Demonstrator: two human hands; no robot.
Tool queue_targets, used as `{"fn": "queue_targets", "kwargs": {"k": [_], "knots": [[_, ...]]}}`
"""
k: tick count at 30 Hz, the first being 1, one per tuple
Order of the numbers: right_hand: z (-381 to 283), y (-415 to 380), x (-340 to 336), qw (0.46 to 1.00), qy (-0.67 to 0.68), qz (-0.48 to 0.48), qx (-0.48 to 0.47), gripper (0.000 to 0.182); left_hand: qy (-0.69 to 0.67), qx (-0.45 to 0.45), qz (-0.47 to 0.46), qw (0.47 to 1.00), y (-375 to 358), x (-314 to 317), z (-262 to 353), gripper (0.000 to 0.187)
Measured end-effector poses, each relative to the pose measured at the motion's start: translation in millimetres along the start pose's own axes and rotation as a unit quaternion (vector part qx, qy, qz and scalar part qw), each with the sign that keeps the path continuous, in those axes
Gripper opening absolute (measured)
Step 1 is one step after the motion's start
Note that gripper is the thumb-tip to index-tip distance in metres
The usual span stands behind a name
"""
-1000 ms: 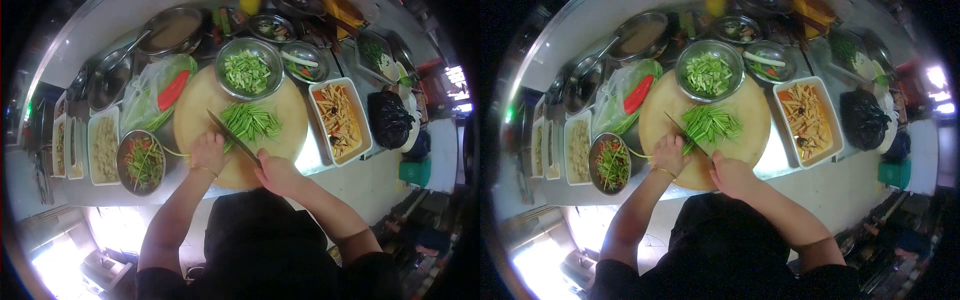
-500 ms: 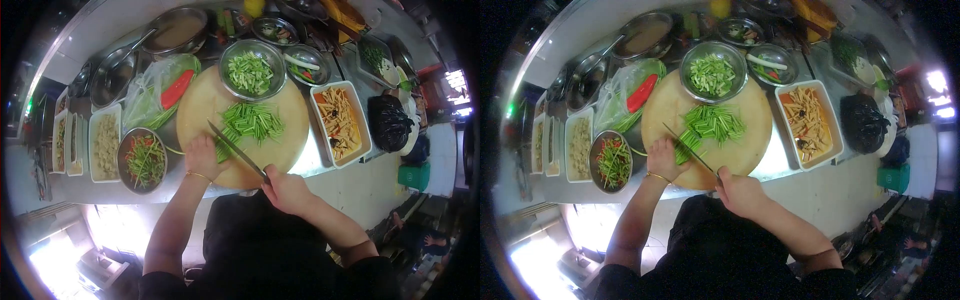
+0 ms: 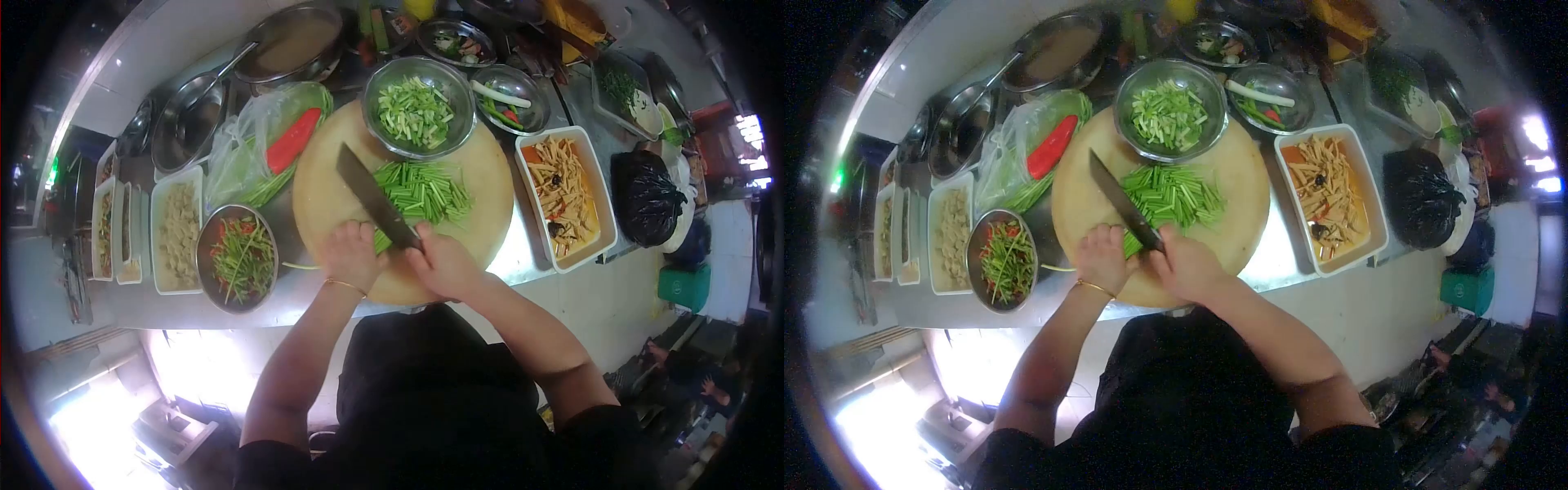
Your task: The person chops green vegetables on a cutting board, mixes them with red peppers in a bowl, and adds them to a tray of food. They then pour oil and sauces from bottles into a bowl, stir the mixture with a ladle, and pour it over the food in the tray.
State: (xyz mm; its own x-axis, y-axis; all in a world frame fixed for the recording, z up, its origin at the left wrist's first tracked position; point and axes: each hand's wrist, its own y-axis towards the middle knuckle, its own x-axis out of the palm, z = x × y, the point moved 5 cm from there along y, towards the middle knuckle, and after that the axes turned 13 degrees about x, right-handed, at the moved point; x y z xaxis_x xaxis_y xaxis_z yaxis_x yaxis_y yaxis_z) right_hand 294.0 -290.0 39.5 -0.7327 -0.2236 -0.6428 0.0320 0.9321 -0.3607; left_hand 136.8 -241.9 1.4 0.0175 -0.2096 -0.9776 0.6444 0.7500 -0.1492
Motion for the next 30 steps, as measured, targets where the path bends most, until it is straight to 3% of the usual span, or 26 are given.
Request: {"fn": "queue_targets", "kwargs": {"k": [3, 7, 10, 13, 16, 22, 25, 28, 30], "knots": [[1.5, -34.5, -25.9, 0.999, -0.028, 0.021, -0.001, 0.025, -0.015, 0.009, 0.021, 1.000, 3.5, -7.6, 0.4, 0.076], [-13.5, -80.3, -43.8, 0.997, -0.063, -0.018, 0.026, 0.027, -0.041, 0.017, 0.065, 0.997, -18.6, -28.3, -15.0, 0.087], [-15.8, -95.5, -31.9, 0.994, -0.090, -0.054, 0.028, 0.028, -0.011, 0.032, 0.081, 0.996, -40.3, -32.0, -23.5, 0.084], [-19.6, -98.5, -20.7, 0.993, -0.100, -0.063, 0.029, 0.029, -0.039, 0.014, -0.009, 0.999, -37.5, -26.0, -22.1, 0.077], [-27.3, -96.2, -17.3, 0.986, -0.133, -0.095, 0.044, 0.028, -0.003, 0.020, 0.012, 1.000, -35.0, -20.2, -16.9, 0.067], [-28.5, -57.7, 9.2, 0.989, -0.112, -0.077, 0.057, 0.026, 0.037, 0.025, -0.054, 0.998, -34.7, -0.4, -8.6, 0.056], [-32.9, -27.0, 13.8, 0.994, -0.082, -0.046, 0.049, 0.026, 0.024, 0.041, 0.010, 0.999, -38.4, 1.4, -3.4, 0.052], [-10.6, -16.4, -0.8, 0.997, 0.017, -0.039, 0.062, 0.029, 0.005, 0.020, -0.011, 1.000, -23.8, -0.9, -0.6, 0.057], [0.6, -24.2, -16.7, 0.998, 0.033, -0.020, 0.047, 0.030, 0.007, 0.046, 0.023, 0.999, -1.2, 0.3, -0.8, 0.060]]}}
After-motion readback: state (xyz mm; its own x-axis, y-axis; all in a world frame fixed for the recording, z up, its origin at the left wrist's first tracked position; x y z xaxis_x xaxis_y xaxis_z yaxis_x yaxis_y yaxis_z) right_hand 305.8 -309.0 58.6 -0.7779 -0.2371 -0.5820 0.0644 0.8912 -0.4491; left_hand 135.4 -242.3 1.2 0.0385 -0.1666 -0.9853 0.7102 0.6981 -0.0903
